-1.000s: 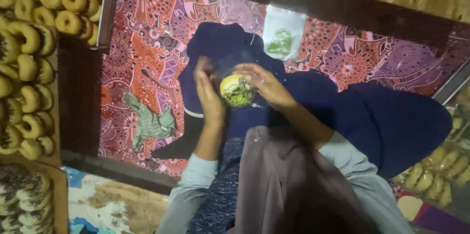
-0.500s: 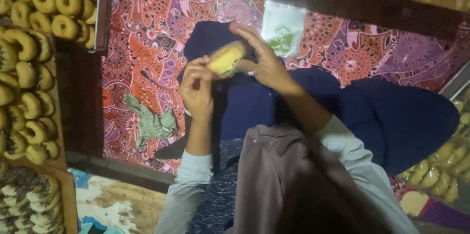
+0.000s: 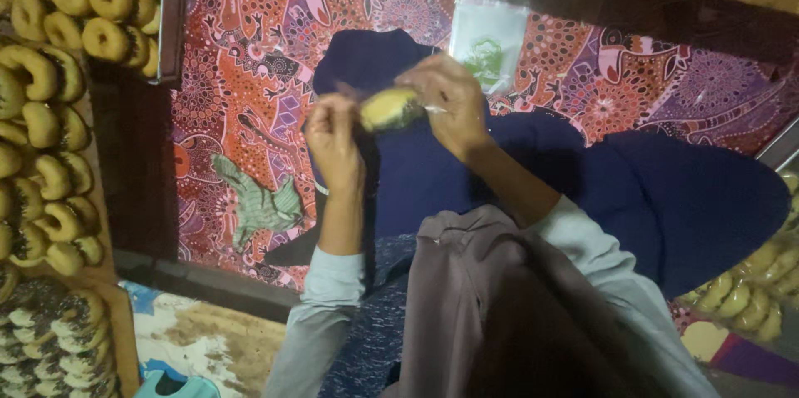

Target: The person sits on the floor and repeatedly picks up donuts from a wooden board, places them into clear plastic bags, and sets the sealed bags aside. The person handles the donuts one at a time throughout the clip.

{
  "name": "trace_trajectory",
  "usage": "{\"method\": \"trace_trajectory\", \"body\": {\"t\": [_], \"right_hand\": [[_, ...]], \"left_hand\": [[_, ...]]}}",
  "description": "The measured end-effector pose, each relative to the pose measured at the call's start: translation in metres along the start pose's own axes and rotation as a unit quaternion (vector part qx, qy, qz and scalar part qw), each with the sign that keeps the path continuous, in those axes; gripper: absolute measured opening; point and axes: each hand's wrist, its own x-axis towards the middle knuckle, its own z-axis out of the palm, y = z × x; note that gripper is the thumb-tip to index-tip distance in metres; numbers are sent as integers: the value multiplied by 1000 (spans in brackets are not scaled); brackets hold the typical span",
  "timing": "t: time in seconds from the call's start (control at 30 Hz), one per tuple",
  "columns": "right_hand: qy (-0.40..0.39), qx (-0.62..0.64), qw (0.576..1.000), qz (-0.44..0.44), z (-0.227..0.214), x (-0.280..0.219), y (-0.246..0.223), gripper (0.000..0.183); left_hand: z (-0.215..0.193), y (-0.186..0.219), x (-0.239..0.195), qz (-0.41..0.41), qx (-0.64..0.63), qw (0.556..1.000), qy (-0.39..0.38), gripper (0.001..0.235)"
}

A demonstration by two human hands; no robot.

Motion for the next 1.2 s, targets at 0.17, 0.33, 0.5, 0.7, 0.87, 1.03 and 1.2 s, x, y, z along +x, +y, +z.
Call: {"method": "trace_trajectory", "body": {"t": [0.17,0.33,0.5,0.7,0.87,1.03,1.2], "right_hand": [[64,-141,983,-99,2,-9,-3,18],[6,-167,975,144,-8,-20,64,24],[116,-97,988,18,-89,-19,136,40],[235,-203,908,283,-181,-39,161,33],[233,-311,921,-15,-164,-20,156,34],[89,-169,955,225,-143,36,115,29],[76,-253,964,16,-137,33,22,24]], "left_hand": [[8,3,-17,50,0,997,63,26],[21,-10,-16,124,278,953,-5,19],[106,-66,15,157,274,929,-192,9],[193,-161,89,189,435,826,-306,59],[184,-168,83,149,544,735,-377,26],[177,-101,55,232,346,865,-280,35],[185,-53,67,21,150,974,-169,52]]}}
